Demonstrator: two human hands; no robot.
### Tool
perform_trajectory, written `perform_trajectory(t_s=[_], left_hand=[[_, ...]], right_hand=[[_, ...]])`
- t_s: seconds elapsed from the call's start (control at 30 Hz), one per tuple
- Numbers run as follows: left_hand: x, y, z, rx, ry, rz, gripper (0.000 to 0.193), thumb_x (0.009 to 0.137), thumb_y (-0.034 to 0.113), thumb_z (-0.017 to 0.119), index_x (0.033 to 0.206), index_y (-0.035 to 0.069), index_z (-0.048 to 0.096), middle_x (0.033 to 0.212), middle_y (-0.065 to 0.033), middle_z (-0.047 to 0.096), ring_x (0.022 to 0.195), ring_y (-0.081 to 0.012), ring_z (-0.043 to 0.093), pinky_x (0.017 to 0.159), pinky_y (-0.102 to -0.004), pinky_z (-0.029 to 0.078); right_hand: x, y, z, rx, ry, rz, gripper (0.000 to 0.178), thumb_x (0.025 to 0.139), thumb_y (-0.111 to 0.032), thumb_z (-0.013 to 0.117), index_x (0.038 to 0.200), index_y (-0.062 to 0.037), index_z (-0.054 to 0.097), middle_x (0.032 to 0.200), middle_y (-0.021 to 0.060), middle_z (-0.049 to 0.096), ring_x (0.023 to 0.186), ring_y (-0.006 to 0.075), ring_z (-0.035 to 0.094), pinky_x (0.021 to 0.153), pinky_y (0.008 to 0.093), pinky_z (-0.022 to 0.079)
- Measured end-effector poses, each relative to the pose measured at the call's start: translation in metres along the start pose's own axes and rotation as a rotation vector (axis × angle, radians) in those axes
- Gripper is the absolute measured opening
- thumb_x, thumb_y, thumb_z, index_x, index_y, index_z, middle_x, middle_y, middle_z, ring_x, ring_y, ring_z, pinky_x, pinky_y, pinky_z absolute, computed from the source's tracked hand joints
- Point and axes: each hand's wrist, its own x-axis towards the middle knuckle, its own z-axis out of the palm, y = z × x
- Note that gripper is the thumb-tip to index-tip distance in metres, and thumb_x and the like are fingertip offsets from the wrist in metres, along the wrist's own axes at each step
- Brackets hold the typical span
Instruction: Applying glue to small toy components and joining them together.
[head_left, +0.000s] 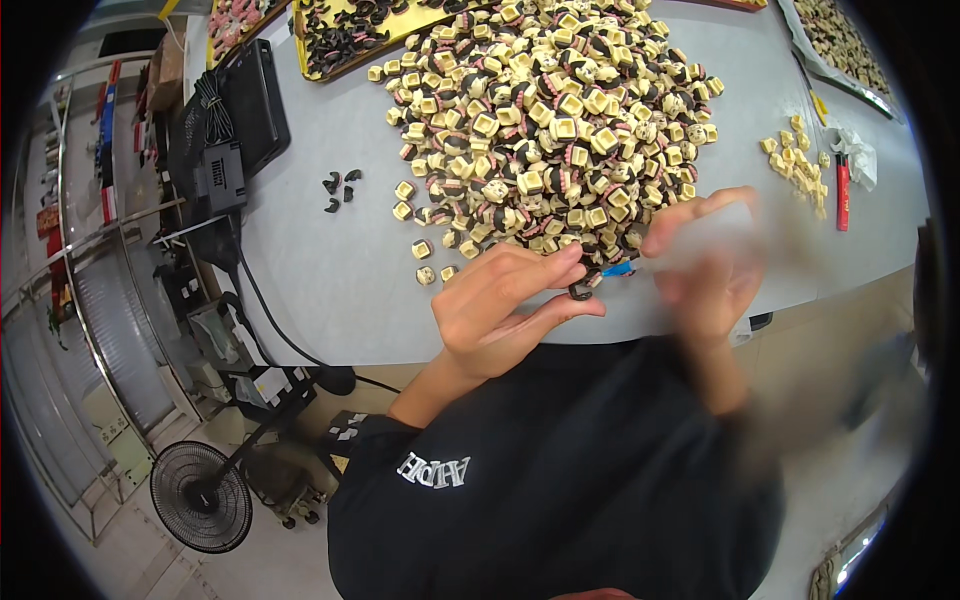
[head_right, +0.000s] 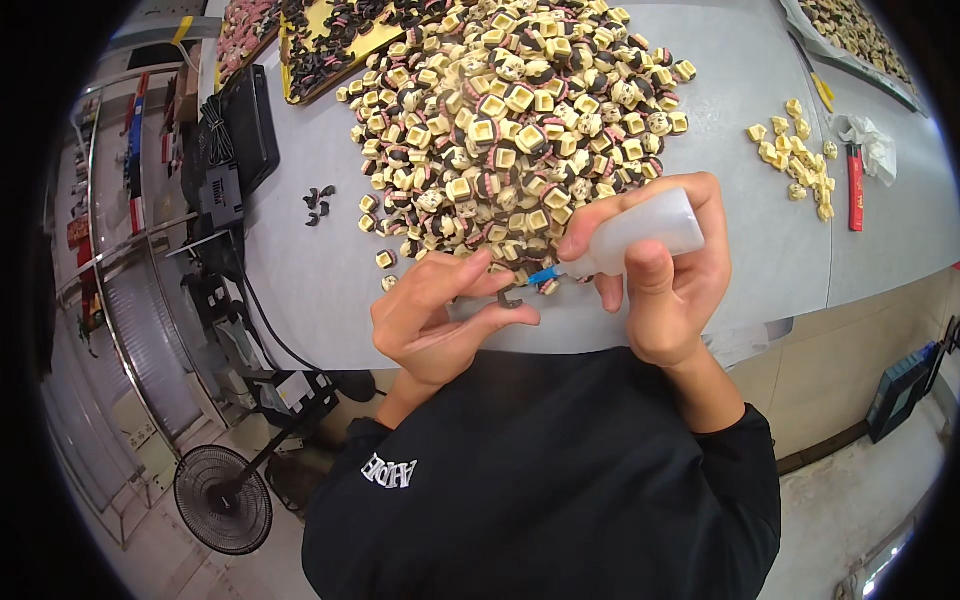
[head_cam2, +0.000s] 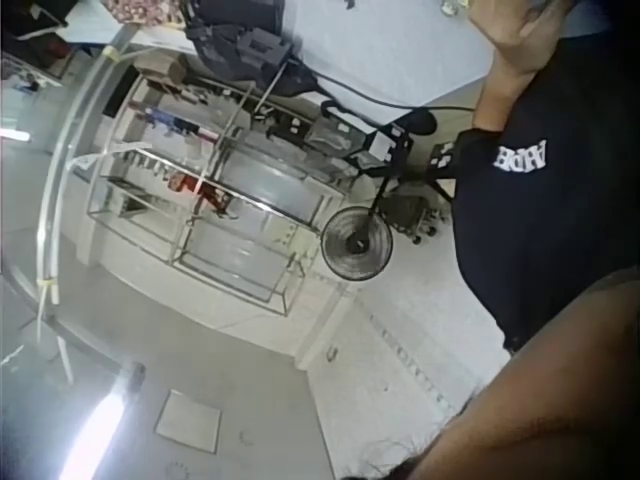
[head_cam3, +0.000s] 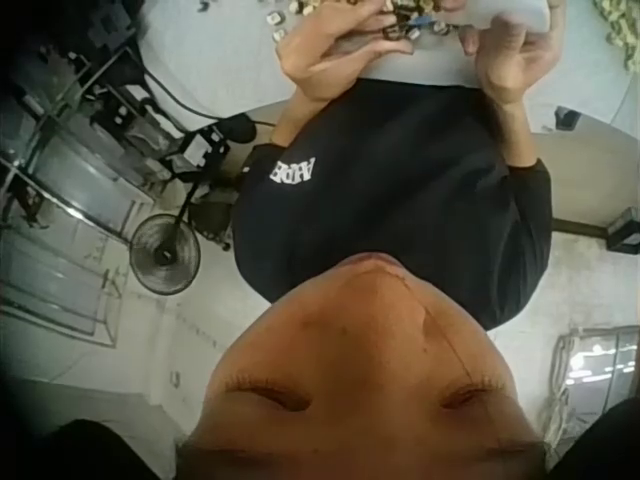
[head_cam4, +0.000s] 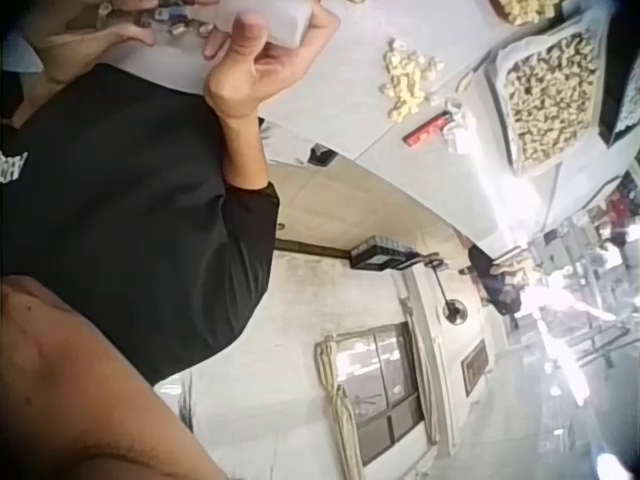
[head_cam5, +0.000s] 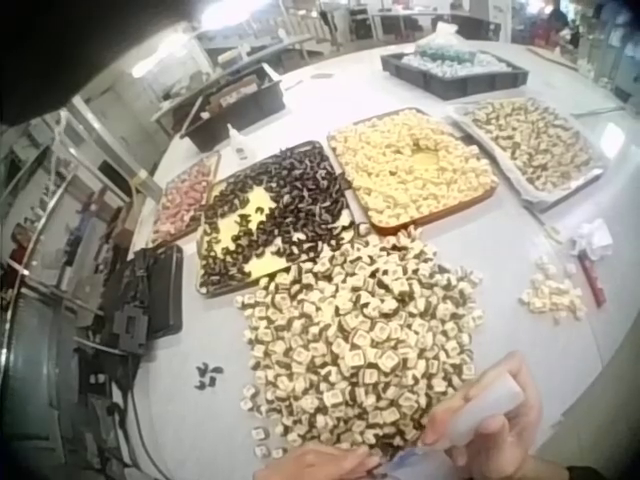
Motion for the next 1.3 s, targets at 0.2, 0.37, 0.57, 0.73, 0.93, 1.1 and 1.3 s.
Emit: perform_trajectory(t_s=[0.2, 0.37, 0.57, 0.73, 0.93, 1.1, 1.3], left_hand=[[0.003, -0.002, 0.004, -0.023, 0.022, -0.032, 0.049, 0.055, 0.006, 0.08, 0.099, -0.001, 0.06, 0.075, -0.0081, 0.065, 0.064, -0.0177, 0.062, 0.057, -0.0257, 0.048], [0.008, -0.007, 0.027, -0.017, 0.06, -0.064, 0.052, 0.052, 0.005, 0.082, 0.098, 0.0, 0.06, 0.073, -0.0095, 0.065, 0.064, -0.0182, 0.062, 0.059, -0.026, 0.048], [0.003, -0.004, 0.022, 0.054, 0.032, -0.076, 0.055, 0.051, 0.001, 0.081, 0.101, 0.0, 0.059, 0.071, -0.0109, 0.064, 0.064, -0.0202, 0.058, 0.06, -0.0274, 0.046], [0.006, 0.012, 0.018, 0.05, 0.031, -0.124, 0.053, 0.052, -0.002, 0.08, 0.101, -0.001, 0.059, 0.07, -0.0109, 0.062, 0.062, -0.0188, 0.056, 0.061, -0.0266, 0.045], [0.001, 0.019, 0.012, 0.018, -0.004, -0.165, 0.058, 0.053, -0.012, 0.074, 0.107, -0.003, 0.055, 0.078, -0.0076, 0.059, 0.072, -0.0144, 0.054, 0.069, -0.0269, 0.046], [0.002, 0.008, 0.014, 0.026, 0.011, -0.142, 0.056, 0.054, -0.01, 0.075, 0.106, -0.003, 0.056, 0.078, -0.0078, 0.059, 0.071, -0.0147, 0.054, 0.07, -0.0272, 0.045], [0.003, 0.011, 0.007, 0.039, -0.029, -0.091, 0.054, 0.054, -0.008, 0.076, 0.104, -0.003, 0.057, 0.078, -0.0083, 0.059, 0.071, -0.0153, 0.054, 0.071, -0.0271, 0.044]], right_hand=[[0.008, -0.002, -0.011, 0.008, 0.105, -0.161, 0.037, 0.087, -0.034, 0.052, 0.099, -0.0031, 0.036, 0.088, 0.0211, 0.058, 0.064, 0.0147, 0.054, 0.058, 0.0245, 0.046], [0.015, -0.024, -0.064, -0.037, 0.075, -0.225, 0.032, 0.083, -0.017, 0.06, 0.103, -0.0051, 0.037, 0.099, 0.0204, 0.055, 0.078, 0.0206, 0.057, 0.068, 0.0288, 0.047], [0.004, -0.03, -0.098, -0.683, 0.162, -0.254, 0.037, 0.072, 0.01, 0.06, 0.102, -0.0017, 0.043, 0.101, 0.0195, 0.056, 0.093, 0.0256, 0.058, 0.083, 0.0344, 0.045], [-0.002, -0.035, -0.1, -0.705, 0.187, -0.153, 0.033, 0.071, 0.01, 0.061, 0.1, -0.0005, 0.047, 0.103, 0.0157, 0.057, 0.096, 0.0238, 0.057, 0.087, 0.0333, 0.043], [-0.002, -0.054, -0.112, -0.882, 0.279, -0.282, 0.029, 0.071, 0.002, 0.064, 0.098, -0.0003, 0.054, 0.102, 0.0124, 0.057, 0.094, 0.0233, 0.055, 0.083, 0.0312, 0.043], [0.003, -0.052, -0.145, -1.308, 0.471, -0.235, 0.031, 0.071, -0.002, 0.066, 0.099, -0.0018, 0.055, 0.097, 0.0121, 0.056, 0.086, 0.0251, 0.054, 0.076, 0.0318, 0.043], [-0.004, -0.036, -0.157, -1.293, 0.481, -0.144, 0.028, 0.072, 0.001, 0.064, 0.099, -0.0002, 0.056, 0.095, 0.0121, 0.057, 0.078, 0.0212, 0.056, 0.069, 0.0279, 0.045]])
